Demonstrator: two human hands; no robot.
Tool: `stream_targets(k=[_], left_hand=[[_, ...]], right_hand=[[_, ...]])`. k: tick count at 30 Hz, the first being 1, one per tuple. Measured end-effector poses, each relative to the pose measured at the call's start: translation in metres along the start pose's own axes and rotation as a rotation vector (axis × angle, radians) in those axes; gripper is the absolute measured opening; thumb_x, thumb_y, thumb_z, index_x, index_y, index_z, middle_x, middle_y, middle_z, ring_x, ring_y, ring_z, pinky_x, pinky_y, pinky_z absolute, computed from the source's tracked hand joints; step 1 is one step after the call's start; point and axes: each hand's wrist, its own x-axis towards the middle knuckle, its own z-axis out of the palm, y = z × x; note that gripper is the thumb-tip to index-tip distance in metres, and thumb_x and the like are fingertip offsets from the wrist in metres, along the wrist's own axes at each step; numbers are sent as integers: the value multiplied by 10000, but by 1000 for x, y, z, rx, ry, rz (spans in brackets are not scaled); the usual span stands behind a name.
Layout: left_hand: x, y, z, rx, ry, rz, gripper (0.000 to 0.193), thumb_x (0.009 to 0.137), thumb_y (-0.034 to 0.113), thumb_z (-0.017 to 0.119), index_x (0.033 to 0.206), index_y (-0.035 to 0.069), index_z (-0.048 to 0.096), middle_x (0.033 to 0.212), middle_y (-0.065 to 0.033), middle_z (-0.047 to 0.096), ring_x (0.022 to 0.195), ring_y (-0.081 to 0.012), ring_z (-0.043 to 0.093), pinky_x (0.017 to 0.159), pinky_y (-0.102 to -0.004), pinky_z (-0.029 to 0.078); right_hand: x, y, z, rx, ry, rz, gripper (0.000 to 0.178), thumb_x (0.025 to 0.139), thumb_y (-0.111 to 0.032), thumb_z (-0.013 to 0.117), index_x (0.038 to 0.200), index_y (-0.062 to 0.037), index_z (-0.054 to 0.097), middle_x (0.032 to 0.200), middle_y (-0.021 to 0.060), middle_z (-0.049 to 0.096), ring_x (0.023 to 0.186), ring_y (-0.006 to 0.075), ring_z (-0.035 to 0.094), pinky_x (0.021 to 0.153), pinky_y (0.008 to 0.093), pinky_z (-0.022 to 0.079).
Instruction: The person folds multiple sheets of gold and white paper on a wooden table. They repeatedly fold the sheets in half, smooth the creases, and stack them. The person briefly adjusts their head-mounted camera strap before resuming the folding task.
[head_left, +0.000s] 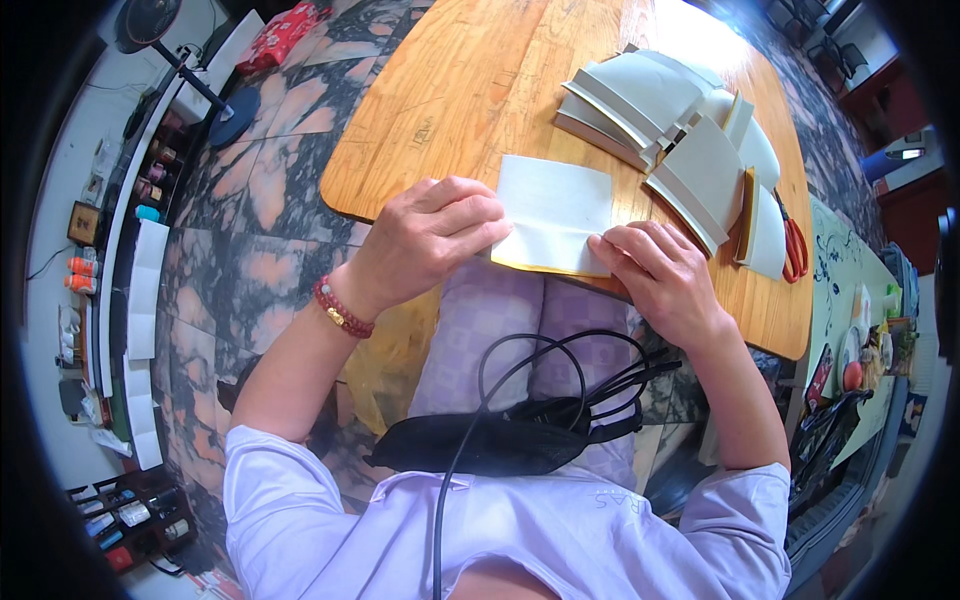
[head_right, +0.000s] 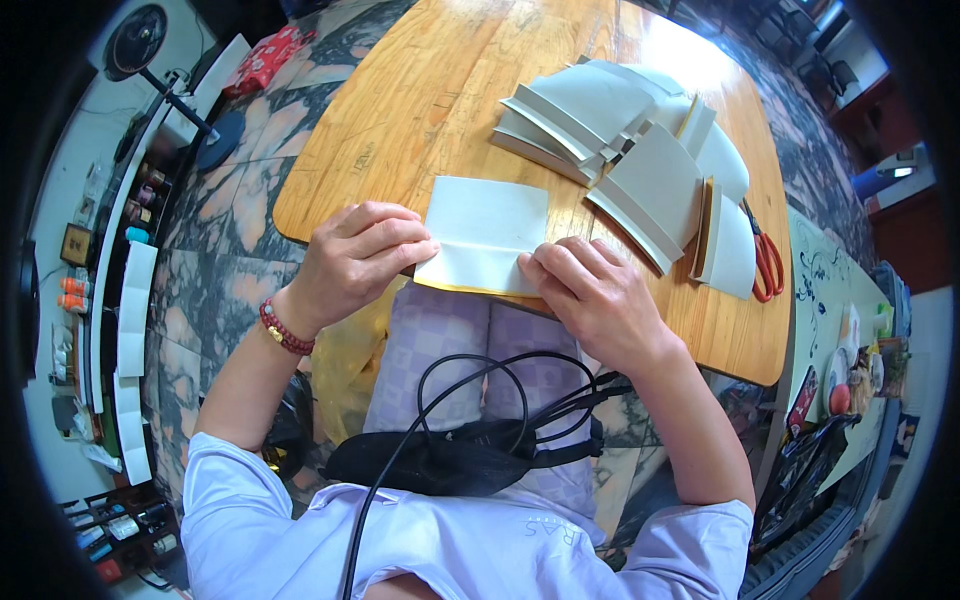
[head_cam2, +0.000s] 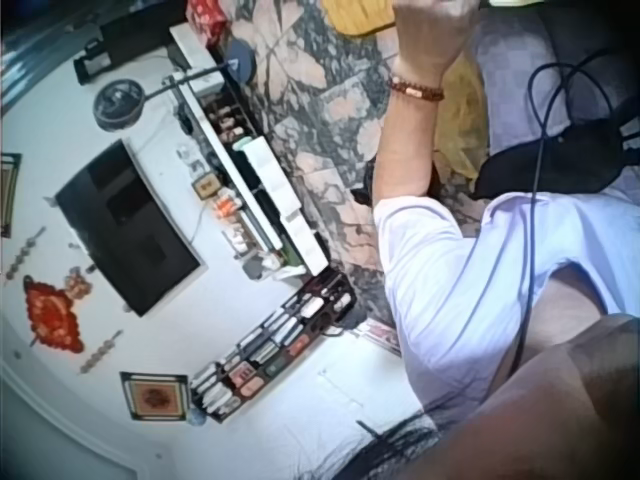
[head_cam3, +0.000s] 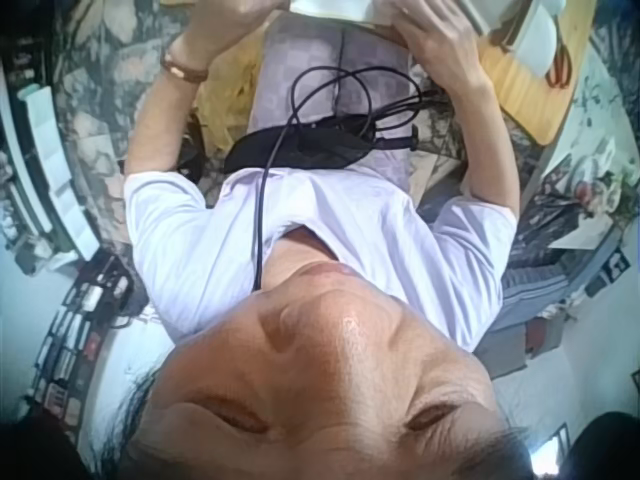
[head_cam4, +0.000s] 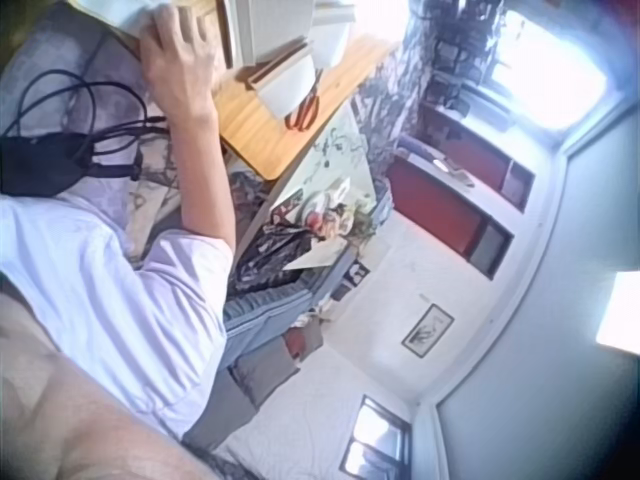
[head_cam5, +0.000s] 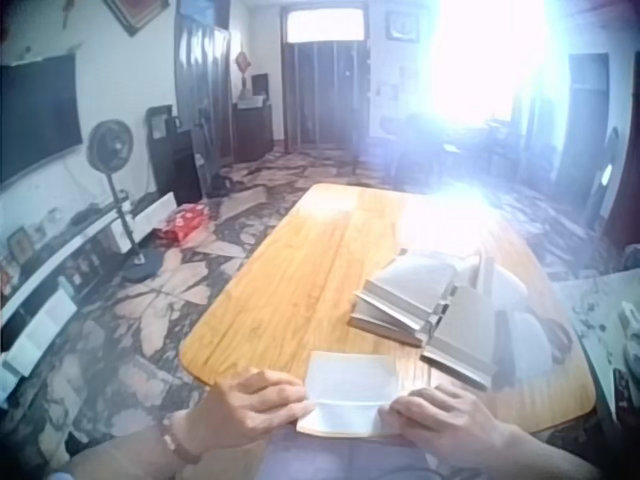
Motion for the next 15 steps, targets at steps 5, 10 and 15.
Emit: stream_targets(k=[5,10,15], left_hand=[[-2,4,-4,-41,-47,-50,234,886,71,784,1107,143,811,1114,19,769,1143,-204,726,906,-361,605],[9,37,-12,5,-99,-247,239,892,104,786,1130,87,803,1270,-77,729,1253,-284,682,1030,-439,575],[23,90,18,51,-181,-357,702,949,371,814,1534,51,594,1611,-129,572,1559,-339,482,1299,-515,360]], right_hand=[[-3,-2,-2,43,5,52,384,893,-106,722,1262,-7,763,1212,75,653,1132,249,697,935,403,593],[-6,-3,0,64,31,87,425,835,-88,740,1254,-25,771,1280,79,669,1167,270,699,961,412,581],[-6,-4,-1,92,26,113,448,811,-74,741,1255,-25,770,1281,89,670,1181,288,701,975,426,570]])
